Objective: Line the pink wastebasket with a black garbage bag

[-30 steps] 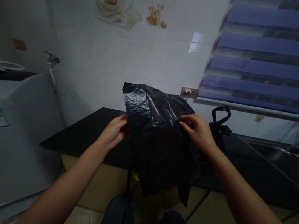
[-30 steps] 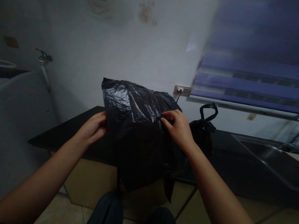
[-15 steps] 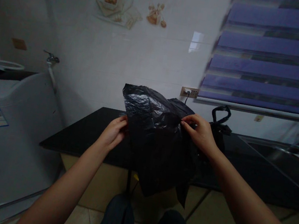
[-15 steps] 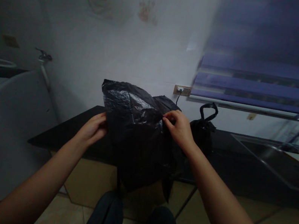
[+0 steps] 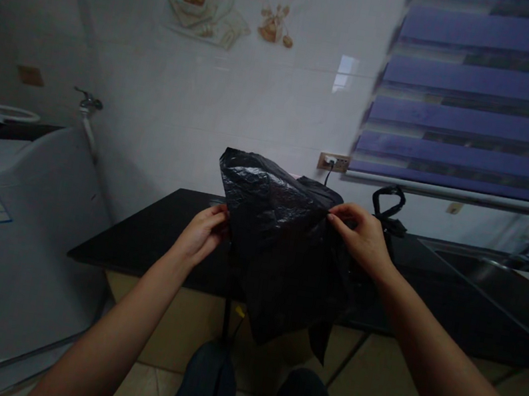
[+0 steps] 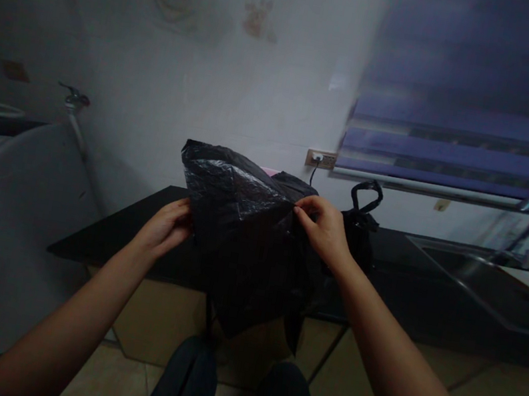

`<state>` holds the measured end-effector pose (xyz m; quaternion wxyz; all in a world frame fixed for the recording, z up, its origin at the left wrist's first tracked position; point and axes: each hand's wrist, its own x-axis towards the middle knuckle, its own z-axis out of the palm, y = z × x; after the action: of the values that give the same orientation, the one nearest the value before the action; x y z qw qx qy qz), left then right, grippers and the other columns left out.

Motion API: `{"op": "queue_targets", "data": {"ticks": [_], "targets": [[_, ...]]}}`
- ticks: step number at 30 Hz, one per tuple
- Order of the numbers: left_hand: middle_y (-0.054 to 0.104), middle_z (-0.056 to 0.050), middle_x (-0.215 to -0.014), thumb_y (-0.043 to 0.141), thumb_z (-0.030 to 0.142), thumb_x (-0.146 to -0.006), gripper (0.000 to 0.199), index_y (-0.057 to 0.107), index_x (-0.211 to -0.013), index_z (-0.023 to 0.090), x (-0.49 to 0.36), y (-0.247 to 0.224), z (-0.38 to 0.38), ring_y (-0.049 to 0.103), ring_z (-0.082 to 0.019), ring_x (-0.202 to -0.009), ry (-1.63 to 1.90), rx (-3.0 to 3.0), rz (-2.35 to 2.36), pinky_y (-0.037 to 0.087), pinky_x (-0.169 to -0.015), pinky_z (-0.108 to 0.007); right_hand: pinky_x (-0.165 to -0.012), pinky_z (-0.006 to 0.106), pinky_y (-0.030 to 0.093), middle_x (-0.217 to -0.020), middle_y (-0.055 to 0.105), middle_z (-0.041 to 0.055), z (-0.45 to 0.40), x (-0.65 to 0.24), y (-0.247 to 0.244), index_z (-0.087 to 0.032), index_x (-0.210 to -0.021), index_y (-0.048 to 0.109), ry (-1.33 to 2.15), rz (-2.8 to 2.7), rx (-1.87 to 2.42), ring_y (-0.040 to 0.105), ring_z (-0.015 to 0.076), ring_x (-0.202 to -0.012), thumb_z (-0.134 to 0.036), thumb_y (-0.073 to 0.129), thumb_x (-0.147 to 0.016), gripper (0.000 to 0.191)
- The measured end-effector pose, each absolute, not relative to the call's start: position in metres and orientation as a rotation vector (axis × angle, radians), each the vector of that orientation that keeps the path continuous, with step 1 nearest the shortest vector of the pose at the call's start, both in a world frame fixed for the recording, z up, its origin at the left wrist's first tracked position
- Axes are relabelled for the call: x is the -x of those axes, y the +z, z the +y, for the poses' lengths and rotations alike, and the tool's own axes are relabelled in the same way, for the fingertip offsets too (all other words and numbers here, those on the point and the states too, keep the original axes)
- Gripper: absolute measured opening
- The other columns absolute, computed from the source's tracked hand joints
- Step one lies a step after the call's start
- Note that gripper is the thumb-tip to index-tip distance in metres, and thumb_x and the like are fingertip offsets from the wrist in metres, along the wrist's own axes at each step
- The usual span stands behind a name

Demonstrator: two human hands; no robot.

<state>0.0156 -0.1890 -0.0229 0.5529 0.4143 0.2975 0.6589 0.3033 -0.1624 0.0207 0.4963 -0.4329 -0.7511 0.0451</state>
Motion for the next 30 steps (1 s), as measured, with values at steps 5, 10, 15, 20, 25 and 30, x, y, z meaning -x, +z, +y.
{"op": "queue_targets", "data": {"ticks": [5, 10, 15, 20, 25, 30], "targets": [[0.063, 0.000, -0.068, 0.069, 0.013, -0.057, 0.015, 0.064, -0.071, 0.017, -0.018, -0.022, -0.190, 0.056, -0.013, -0.063, 1.593, -0.954, 0.699, 0.042, -0.063, -0.025, -0.075, 0.029, 0.046, -0.079, 0.062, 0.0048, -0.164, -0.308, 0.022, -0.014, -0.081, 0.064, 0.094, -1.804, 1.056, 0.056, 0.0123, -0.073, -0.031, 0.058, -0.075, 0.019], [0.064, 0.000, -0.070, 0.070, 0.014, -0.057, 0.015, 0.063, -0.069, 0.016, -0.020, -0.019, -0.192, 0.057, -0.013, -0.064, 1.619, -0.926, 0.714, 0.044, -0.063, -0.025, -0.075, 0.029, 0.046, -0.079, 0.063, 0.0054, -0.165, -0.312, 0.023, -0.014, -0.081, 0.064, 0.081, -1.800, 1.062, 0.057, 0.0127, -0.073, -0.033, 0.057, -0.074, 0.021], [0.063, 0.000, -0.070, 0.071, 0.014, -0.056, 0.017, 0.063, -0.071, 0.015, -0.021, -0.018, -0.194, 0.057, -0.012, -0.065, 1.612, -0.917, 0.700, 0.045, -0.064, -0.024, -0.074, 0.029, 0.045, -0.080, 0.063, 0.0056, -0.166, -0.316, 0.022, -0.014, -0.082, 0.064, 0.103, -1.789, 1.070, 0.057, 0.0132, -0.074, -0.035, 0.057, -0.075, 0.024], [0.064, 0.000, -0.072, 0.070, 0.014, -0.059, 0.016, 0.063, -0.073, 0.016, -0.022, -0.017, -0.196, 0.058, -0.012, -0.066, 1.608, -0.924, 0.706, 0.046, -0.064, -0.023, -0.071, 0.028, 0.044, -0.080, 0.063, 0.0053, -0.168, -0.319, 0.022, -0.014, -0.082, 0.064, 0.113, -1.777, 1.084, 0.057, 0.0130, -0.073, -0.035, 0.058, -0.074, 0.024], [0.064, 0.000, -0.072, 0.069, 0.013, -0.060, 0.014, 0.064, -0.073, 0.016, -0.023, -0.017, -0.198, 0.058, -0.011, -0.066, 1.614, -0.913, 0.686, 0.046, -0.064, -0.023, -0.073, 0.029, 0.044, -0.079, 0.063, 0.0051, -0.171, -0.321, 0.023, -0.014, -0.082, 0.063, 0.128, -1.768, 1.097, 0.057, 0.0135, -0.074, -0.034, 0.058, -0.074, 0.022], [0.064, -0.001, -0.071, 0.071, 0.013, -0.059, 0.017, 0.063, -0.074, 0.015, -0.023, -0.015, -0.199, 0.059, -0.012, -0.065, 1.611, -0.920, 0.699, 0.045, -0.064, -0.023, -0.070, 0.027, 0.045, -0.078, 0.063, 0.0052, -0.173, -0.324, 0.023, -0.014, -0.082, 0.062, 0.123, -1.753, 1.077, 0.057, 0.0129, -0.072, -0.036, 0.058, -0.074, 0.023]]}}
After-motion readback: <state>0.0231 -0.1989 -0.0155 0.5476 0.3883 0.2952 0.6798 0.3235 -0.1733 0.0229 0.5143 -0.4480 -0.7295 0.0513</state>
